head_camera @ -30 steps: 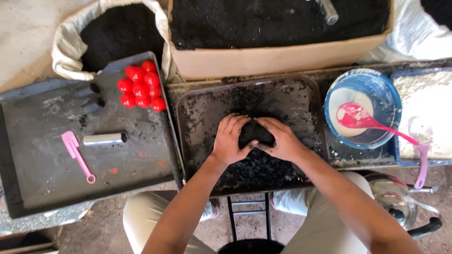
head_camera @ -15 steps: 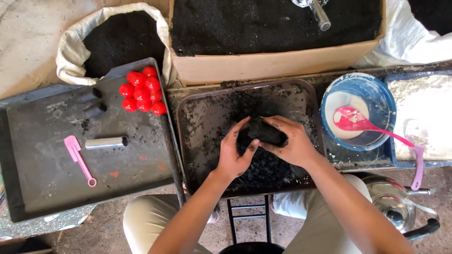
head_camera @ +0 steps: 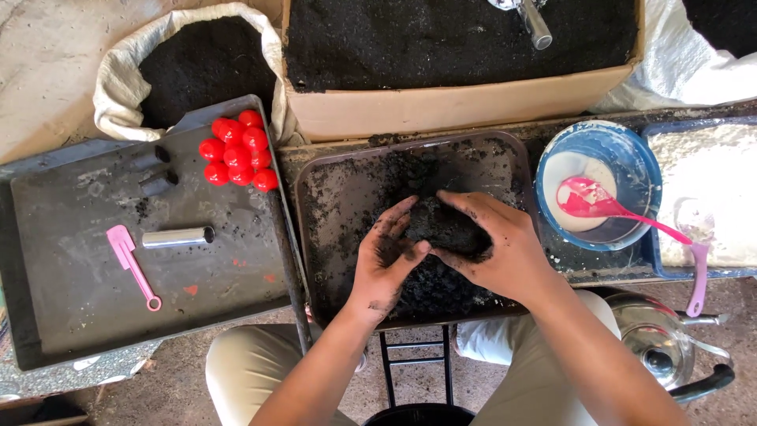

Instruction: Mixing and shaping wet charcoal powder by hand in a tray to prepare it for further processing.

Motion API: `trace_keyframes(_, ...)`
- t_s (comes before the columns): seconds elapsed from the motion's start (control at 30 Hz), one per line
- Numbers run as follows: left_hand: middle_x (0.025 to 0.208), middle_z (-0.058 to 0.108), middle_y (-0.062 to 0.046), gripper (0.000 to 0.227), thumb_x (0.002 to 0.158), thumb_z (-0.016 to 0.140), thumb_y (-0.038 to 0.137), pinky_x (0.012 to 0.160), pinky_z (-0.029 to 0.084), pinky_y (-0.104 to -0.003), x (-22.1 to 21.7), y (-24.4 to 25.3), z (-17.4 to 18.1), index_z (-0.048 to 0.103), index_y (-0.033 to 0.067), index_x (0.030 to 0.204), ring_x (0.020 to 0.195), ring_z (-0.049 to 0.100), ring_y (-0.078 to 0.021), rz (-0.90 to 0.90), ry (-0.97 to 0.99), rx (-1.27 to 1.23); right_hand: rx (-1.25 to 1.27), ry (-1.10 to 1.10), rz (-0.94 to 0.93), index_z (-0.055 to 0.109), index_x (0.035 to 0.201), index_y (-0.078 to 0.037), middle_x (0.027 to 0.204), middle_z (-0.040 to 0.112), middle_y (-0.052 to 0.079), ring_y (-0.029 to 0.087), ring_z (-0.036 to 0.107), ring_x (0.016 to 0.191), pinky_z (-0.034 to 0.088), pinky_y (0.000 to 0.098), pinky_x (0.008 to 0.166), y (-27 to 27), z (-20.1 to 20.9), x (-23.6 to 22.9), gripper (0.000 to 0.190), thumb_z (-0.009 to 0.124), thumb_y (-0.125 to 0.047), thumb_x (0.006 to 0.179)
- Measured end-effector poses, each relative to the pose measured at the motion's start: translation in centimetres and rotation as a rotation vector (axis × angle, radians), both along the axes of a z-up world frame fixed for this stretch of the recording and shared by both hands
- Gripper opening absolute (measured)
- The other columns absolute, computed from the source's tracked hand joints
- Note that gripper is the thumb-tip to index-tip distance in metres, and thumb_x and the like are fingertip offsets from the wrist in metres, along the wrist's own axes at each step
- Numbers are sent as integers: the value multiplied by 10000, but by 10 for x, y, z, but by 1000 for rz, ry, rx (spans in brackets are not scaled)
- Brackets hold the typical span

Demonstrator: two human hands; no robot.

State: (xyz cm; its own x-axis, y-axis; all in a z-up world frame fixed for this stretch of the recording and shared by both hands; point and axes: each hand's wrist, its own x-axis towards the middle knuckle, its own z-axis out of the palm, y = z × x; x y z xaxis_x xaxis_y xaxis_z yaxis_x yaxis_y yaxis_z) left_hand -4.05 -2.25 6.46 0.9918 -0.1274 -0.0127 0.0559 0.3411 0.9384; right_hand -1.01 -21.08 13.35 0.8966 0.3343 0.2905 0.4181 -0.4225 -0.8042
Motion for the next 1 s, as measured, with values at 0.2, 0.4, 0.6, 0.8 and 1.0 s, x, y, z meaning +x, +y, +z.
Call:
trace_keyframes(0.2,1247,610,-361,624,847,802,37,937,535,-631,-1,-10,2,545,-37,1411,1191,597,-494,46,91,81,-209,168,49,534,1420,26,1206,657,337,536,661,1081,545,662,931,14,-6,7,857,872,-7,633)
trace_keyframes(0.4,1129,713,-281,510,856,825,118,922,585,-500,4,-11,-11,644,-62,1297,1091,710,-383,73,203,264,-413,313,87,431,1537,-87,1275,653,269,505,678,1069,585,622,838,29,-48,18,856,731,-30,737)
trace_keyframes(0.6,1036,766,-234,355,882,774,196,899,595,-480,12,-1,-7,737,-10,1169,1050,740,-344,188,252,438,-519,252,126,632,1333,-16,1158,696,260,448,731,978,604,539,816,37,-80,31,550,751,-88,801)
trace_keyframes(0.8,1034,724,-216,305,999,518,81,836,581,-497,17,3,-36,642,-25,1257,1013,688,-391,297,-50,783,-642,135,116,705,1229,-83,983,717,180,347,749,799,630,419,667,31,-126,44,467,775,-122,769)
trace_keyframes(1.0,1159,633,-185,358,950,438,28,938,518,-461,23,6,-51,634,-18,1247,1109,610,-382,223,-370,917,-588,18,71,744,1066,-155,792,680,103,307,701,664,583,386,575,37,-155,46,334,707,-114,737)
